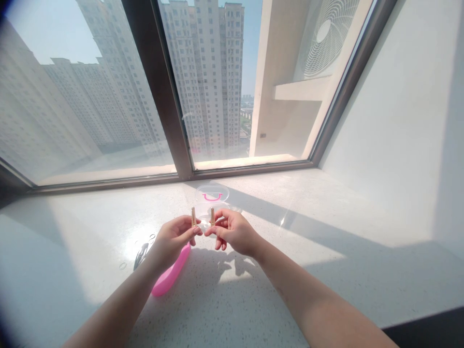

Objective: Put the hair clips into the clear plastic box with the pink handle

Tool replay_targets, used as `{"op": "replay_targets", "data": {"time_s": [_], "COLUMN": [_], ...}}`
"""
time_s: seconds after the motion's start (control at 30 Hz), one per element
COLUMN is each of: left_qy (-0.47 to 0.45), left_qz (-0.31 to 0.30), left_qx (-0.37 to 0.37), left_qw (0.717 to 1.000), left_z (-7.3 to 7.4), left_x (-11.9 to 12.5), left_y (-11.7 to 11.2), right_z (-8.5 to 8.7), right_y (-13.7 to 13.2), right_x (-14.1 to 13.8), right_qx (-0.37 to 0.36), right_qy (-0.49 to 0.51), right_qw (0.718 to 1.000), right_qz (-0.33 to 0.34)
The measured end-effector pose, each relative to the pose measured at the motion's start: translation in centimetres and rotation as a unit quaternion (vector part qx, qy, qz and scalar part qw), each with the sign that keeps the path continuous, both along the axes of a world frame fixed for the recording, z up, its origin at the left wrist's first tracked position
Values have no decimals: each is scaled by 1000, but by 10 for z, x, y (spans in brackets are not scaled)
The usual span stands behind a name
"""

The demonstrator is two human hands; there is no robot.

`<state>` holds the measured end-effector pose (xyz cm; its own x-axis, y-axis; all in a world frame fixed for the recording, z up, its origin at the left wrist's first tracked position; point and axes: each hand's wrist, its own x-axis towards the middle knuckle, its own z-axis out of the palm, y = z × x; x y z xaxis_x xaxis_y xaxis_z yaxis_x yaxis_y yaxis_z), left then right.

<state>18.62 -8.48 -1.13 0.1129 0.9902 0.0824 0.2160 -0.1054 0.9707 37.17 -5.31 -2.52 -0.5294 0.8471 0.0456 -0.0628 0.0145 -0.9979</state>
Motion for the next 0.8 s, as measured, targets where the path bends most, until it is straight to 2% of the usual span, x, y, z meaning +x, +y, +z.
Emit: {"op": "replay_targets", "data": {"time_s": [0.8], "left_qy": [-2], "left_qz": [3], "left_qx": [-7], "left_qw": [1000], "left_z": [0], "left_x": [0], "left_y": [0], "right_z": [-1], "right_y": [0], "right_x": [1], "right_qx": [3], "right_qy": [-8], "right_qw": [1000], "right_qz": [5]}}
